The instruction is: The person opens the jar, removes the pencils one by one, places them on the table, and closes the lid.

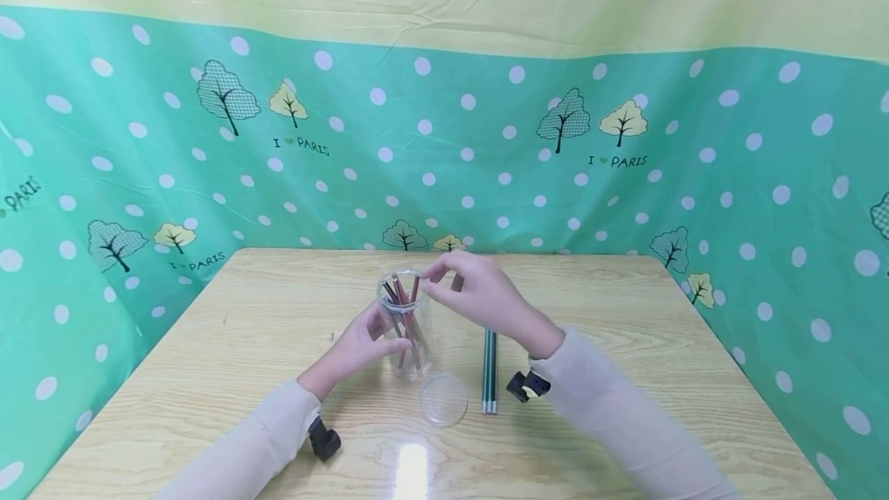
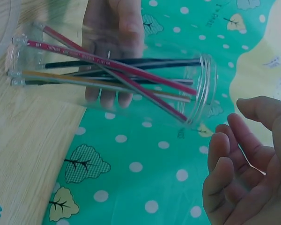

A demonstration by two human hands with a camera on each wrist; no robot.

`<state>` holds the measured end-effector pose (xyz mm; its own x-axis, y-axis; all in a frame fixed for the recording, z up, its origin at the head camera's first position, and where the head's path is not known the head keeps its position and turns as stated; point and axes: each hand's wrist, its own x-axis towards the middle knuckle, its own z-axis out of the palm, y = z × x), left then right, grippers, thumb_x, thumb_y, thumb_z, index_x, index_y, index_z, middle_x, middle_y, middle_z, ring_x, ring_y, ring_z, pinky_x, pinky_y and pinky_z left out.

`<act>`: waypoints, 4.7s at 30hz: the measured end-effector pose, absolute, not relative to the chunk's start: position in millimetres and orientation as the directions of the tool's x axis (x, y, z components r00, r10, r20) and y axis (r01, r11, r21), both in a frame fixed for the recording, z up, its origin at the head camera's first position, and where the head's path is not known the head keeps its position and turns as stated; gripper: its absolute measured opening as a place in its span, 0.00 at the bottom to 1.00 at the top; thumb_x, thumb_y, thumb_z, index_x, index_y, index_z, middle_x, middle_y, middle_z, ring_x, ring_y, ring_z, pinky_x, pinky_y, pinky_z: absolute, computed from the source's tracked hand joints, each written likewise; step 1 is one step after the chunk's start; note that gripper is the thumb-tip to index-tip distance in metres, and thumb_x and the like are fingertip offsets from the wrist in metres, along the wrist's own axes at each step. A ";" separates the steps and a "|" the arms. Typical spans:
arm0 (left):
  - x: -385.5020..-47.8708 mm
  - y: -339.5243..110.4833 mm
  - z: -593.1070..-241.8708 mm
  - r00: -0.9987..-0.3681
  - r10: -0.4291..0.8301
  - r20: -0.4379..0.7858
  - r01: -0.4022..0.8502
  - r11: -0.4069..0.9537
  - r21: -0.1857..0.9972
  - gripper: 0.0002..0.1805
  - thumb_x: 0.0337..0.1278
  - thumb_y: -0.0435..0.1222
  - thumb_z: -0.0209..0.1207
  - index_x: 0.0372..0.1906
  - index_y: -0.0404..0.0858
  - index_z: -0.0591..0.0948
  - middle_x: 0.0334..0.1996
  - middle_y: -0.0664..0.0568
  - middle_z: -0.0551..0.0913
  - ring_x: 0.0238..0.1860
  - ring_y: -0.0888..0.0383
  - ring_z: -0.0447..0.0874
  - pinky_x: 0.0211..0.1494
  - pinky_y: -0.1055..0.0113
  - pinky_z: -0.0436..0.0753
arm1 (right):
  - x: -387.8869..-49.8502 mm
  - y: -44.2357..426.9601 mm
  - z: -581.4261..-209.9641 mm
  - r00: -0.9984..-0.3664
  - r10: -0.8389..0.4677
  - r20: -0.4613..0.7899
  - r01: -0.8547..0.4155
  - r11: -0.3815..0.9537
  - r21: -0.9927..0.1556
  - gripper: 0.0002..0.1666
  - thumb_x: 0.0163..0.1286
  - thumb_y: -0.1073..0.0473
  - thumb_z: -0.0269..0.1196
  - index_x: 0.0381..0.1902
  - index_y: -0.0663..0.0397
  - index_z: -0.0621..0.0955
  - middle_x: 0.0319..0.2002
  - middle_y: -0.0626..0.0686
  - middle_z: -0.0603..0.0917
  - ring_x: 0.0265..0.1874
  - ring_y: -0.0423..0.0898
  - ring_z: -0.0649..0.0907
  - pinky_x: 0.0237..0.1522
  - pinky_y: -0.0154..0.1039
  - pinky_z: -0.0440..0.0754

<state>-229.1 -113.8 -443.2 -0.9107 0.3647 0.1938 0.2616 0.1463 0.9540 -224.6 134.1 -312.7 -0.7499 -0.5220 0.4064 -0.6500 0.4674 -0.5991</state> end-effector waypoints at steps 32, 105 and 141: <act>-233.1 -114.8 -448.1 -0.877 0.422 0.231 0.296 0.095 0.950 0.40 0.57 0.40 0.72 0.73 0.57 0.67 0.70 0.62 0.70 0.71 0.56 0.66 0.75 0.56 0.62 | -210.9 89.4 -330.9 -0.680 -0.574 0.455 -0.729 0.590 -0.346 0.16 0.69 0.45 0.67 0.48 0.44 0.88 0.39 0.39 0.88 0.16 0.32 0.68 0.19 0.31 0.69; -230.0 -115.5 -444.6 -0.905 0.377 0.197 0.261 0.127 0.957 0.42 0.53 0.40 0.74 0.73 0.52 0.67 0.68 0.55 0.73 0.71 0.53 0.67 0.75 0.57 0.63 | -212.2 116.6 -293.1 -0.722 -0.453 0.524 -0.692 0.469 -0.548 0.03 0.68 0.54 0.69 0.40 0.42 0.87 0.33 0.38 0.86 0.15 0.39 0.75 0.14 0.35 0.72; -229.5 -116.0 -446.9 -0.907 0.375 0.190 0.259 0.141 0.956 0.41 0.53 0.41 0.74 0.72 0.51 0.68 0.68 0.55 0.73 0.71 0.52 0.66 0.75 0.58 0.63 | -205.0 159.9 -255.7 -0.692 -0.266 0.672 -0.716 0.374 -0.589 0.07 0.70 0.60 0.67 0.45 0.50 0.86 0.34 0.45 0.86 0.20 0.45 0.83 0.15 0.35 0.75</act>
